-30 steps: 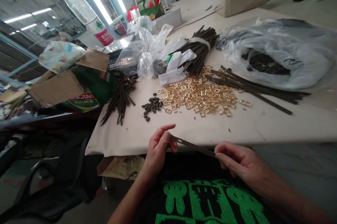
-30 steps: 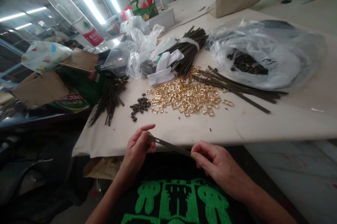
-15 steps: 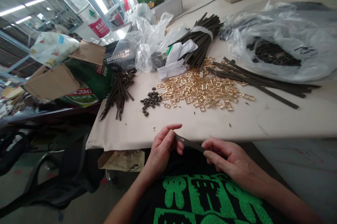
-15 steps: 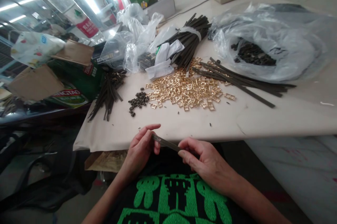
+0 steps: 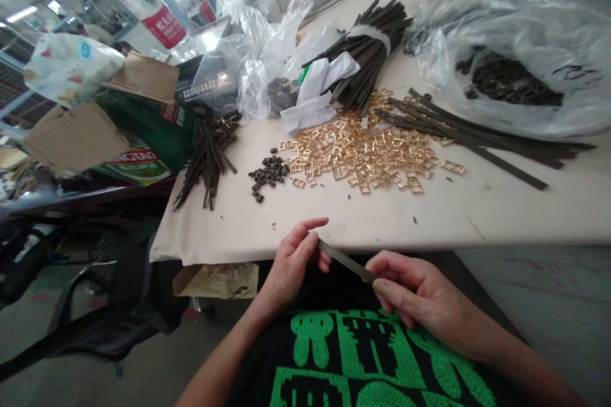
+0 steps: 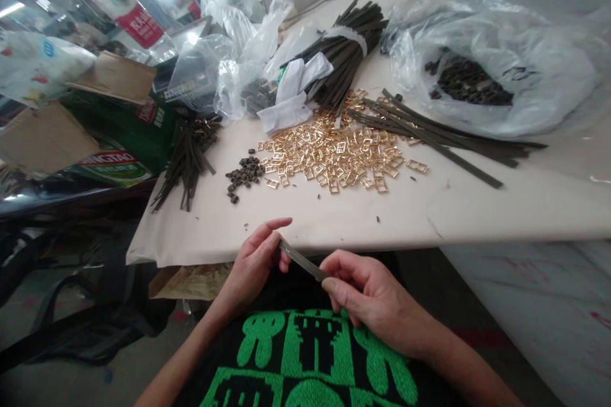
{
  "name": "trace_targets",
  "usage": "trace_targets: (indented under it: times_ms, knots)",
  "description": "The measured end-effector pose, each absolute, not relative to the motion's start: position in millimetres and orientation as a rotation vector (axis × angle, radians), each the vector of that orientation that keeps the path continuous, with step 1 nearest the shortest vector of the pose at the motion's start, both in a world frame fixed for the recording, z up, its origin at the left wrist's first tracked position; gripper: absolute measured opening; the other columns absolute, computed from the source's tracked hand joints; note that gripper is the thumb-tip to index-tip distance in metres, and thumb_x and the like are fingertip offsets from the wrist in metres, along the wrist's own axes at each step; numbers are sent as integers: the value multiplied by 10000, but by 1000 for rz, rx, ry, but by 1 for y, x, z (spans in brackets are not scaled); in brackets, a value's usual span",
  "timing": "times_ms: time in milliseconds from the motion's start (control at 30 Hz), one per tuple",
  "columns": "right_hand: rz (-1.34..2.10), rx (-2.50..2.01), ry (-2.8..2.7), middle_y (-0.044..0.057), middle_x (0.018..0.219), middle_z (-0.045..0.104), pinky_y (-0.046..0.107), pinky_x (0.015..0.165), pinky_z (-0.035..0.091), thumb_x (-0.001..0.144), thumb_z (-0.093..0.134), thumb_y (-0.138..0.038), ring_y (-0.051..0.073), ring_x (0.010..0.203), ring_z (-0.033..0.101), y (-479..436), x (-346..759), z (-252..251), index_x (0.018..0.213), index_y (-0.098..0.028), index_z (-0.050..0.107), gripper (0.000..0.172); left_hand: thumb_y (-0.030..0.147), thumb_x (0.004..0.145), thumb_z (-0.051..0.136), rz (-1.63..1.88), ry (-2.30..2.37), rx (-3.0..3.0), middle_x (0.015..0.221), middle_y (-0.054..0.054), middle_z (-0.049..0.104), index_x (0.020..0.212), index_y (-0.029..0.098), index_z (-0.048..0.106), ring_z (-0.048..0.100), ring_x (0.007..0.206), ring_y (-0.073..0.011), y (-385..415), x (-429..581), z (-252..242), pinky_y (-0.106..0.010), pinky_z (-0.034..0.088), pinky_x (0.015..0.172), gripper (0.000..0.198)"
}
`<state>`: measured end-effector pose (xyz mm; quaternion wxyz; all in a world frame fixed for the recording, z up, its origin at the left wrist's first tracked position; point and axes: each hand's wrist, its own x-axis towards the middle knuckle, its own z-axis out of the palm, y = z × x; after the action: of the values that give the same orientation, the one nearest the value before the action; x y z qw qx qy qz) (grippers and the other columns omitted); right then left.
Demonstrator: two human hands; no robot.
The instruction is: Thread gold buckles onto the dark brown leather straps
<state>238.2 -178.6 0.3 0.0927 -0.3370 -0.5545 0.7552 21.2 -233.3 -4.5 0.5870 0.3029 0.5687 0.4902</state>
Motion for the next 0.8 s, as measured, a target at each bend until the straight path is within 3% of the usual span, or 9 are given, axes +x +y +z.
trace_targets:
  times_ms: [200,267,400,533,800]
  knots:
    - [2270,-966,-1625,-51,653,524,180,430,318,927,539,-425,61,474,403,-178,237,-3,929,-187,581,242,374,976,486,1107,1323,697,646,27,631,1301,176,526,561,570,-88,-232,22,-5,-209,426,619,383]
    - [2210,-977,-1694,-50,657,534,189,435,340,934,527,-394,70,477,424,-178,238,-5,922,-196,585,207,365,969,505,1111,1322,691,610,36,618,1219,172,568,547,541,-78,-232,23,-5,-196,416,592,323]
    - [1566,-983,-2099,-12,741,630,245,566,444,931,539,-266,132,629,582,-175,243,-7,906,-213,632,109,318,921,600,1186,1275,665,558,53,598,945,170,621,518,477,-55,-235,20,-7,-172,391,529,151]
    - [807,-931,-2244,17,830,673,296,688,466,918,526,-137,170,742,637,-170,250,-7,941,-211,637,135,230,836,713,1232,1203,800,667,17,668,859,168,682,605,591,-71,-240,18,-3,-177,456,602,73]
    - [602,-891,-2221,18,864,660,280,714,478,899,555,-76,159,776,635,-172,253,-4,993,-204,595,163,145,820,716,1267,1220,1122,814,-3,680,837,195,709,633,731,-99,-244,17,-6,-219,499,697,54]
